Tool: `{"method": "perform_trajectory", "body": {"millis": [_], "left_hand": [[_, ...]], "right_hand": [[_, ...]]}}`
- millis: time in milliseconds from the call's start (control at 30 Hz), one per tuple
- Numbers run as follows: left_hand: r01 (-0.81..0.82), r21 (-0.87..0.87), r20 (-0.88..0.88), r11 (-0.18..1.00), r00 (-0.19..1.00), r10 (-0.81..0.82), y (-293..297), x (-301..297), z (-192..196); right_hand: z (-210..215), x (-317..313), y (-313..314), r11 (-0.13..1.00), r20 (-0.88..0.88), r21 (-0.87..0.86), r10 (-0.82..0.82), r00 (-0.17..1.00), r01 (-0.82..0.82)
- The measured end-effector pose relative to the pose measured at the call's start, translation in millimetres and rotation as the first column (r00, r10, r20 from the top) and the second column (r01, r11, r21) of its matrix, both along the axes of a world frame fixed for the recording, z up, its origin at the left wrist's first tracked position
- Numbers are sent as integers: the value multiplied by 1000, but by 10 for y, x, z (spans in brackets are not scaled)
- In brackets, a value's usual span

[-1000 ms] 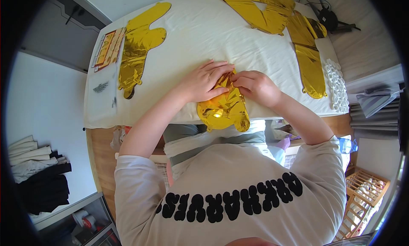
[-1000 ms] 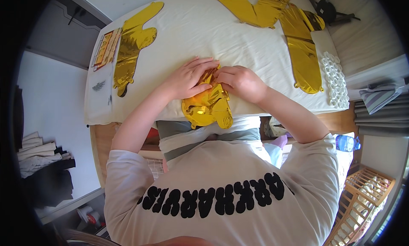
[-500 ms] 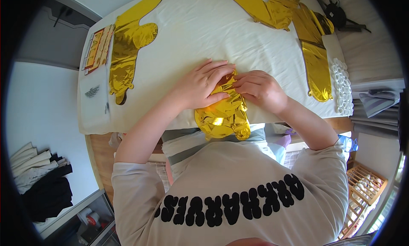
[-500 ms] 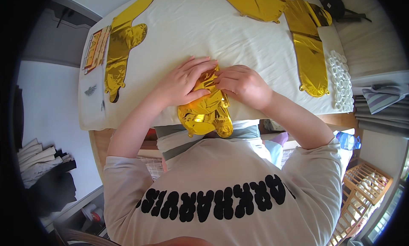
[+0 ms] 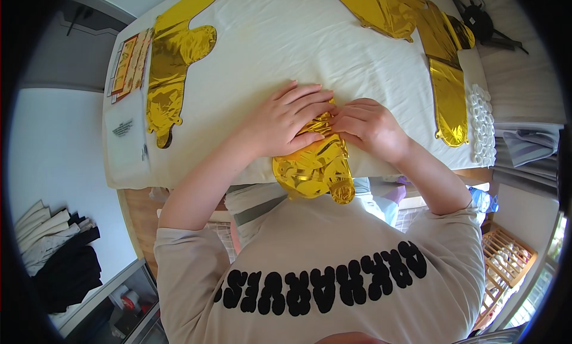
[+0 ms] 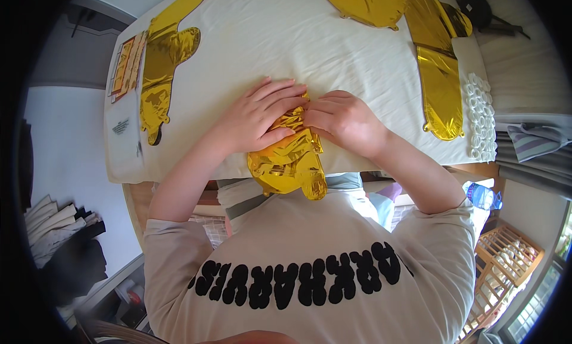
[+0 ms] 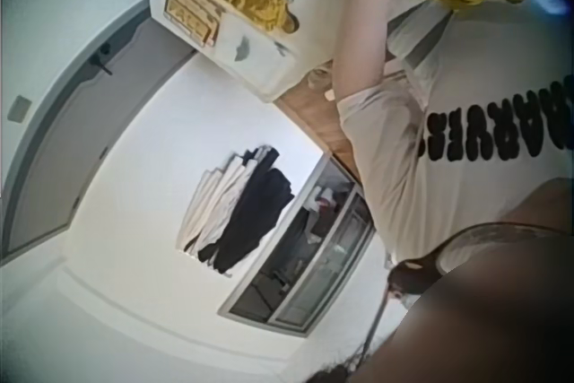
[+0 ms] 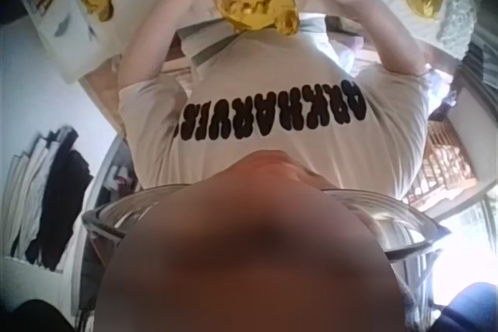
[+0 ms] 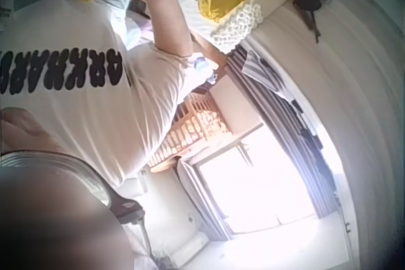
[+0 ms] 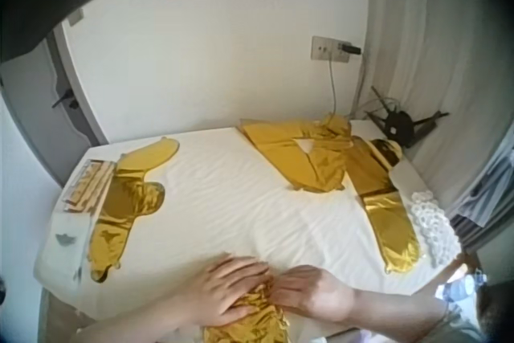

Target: The person folds gold foil balloons into rectangular shapes by hand on a white table.

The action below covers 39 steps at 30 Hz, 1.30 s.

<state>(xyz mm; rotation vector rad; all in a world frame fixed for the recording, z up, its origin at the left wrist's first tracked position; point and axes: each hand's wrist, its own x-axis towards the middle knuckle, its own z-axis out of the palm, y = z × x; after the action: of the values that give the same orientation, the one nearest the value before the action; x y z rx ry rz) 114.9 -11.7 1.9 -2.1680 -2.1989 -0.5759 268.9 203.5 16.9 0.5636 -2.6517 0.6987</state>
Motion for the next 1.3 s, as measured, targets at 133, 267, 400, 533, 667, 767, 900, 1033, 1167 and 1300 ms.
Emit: {"method": "perform_trajectory", "body": {"millis": [133,267,400,533,667,767,900,1033,1167,1300], "left_hand": [[-13,-36,-9,999,1000,13,-22,2,-19],[-2,-52,-11,999,1000,2,-30,-4,-24],[4,-47,-32,999,999,-6,-24,11,-9],[-24,-78,-18,997,1000,22,-33,48,35],[-43,-59,-25,997,999,42,-45,90,11],[-49,-70,-24,996,999,47,-40,86,16],[-38,-107,-50,994,998,33,-44,81,32],[-32,-106,-63,994,998,25,-59,56,-3],[-45,-10,-180,999,983,43,-39,49,-128],[-37,-95,-25,995,999,34,-41,87,36]], "right_hand": [[4,34,6,997,-11,70,28,1000,-28],[229,129,-53,977,98,188,82,992,-99],[212,215,-57,978,88,191,70,994,-85],[152,216,-26,971,21,218,96,995,-99],[108,241,-3,974,-35,175,153,988,-144],[84,242,0,976,-42,131,178,983,-172],[72,247,30,975,-3,101,197,980,-196],[104,258,19,971,40,93,219,975,-222],[77,287,12,975,35,86,201,979,-203],[75,290,17,977,37,79,196,980,-199]]}}
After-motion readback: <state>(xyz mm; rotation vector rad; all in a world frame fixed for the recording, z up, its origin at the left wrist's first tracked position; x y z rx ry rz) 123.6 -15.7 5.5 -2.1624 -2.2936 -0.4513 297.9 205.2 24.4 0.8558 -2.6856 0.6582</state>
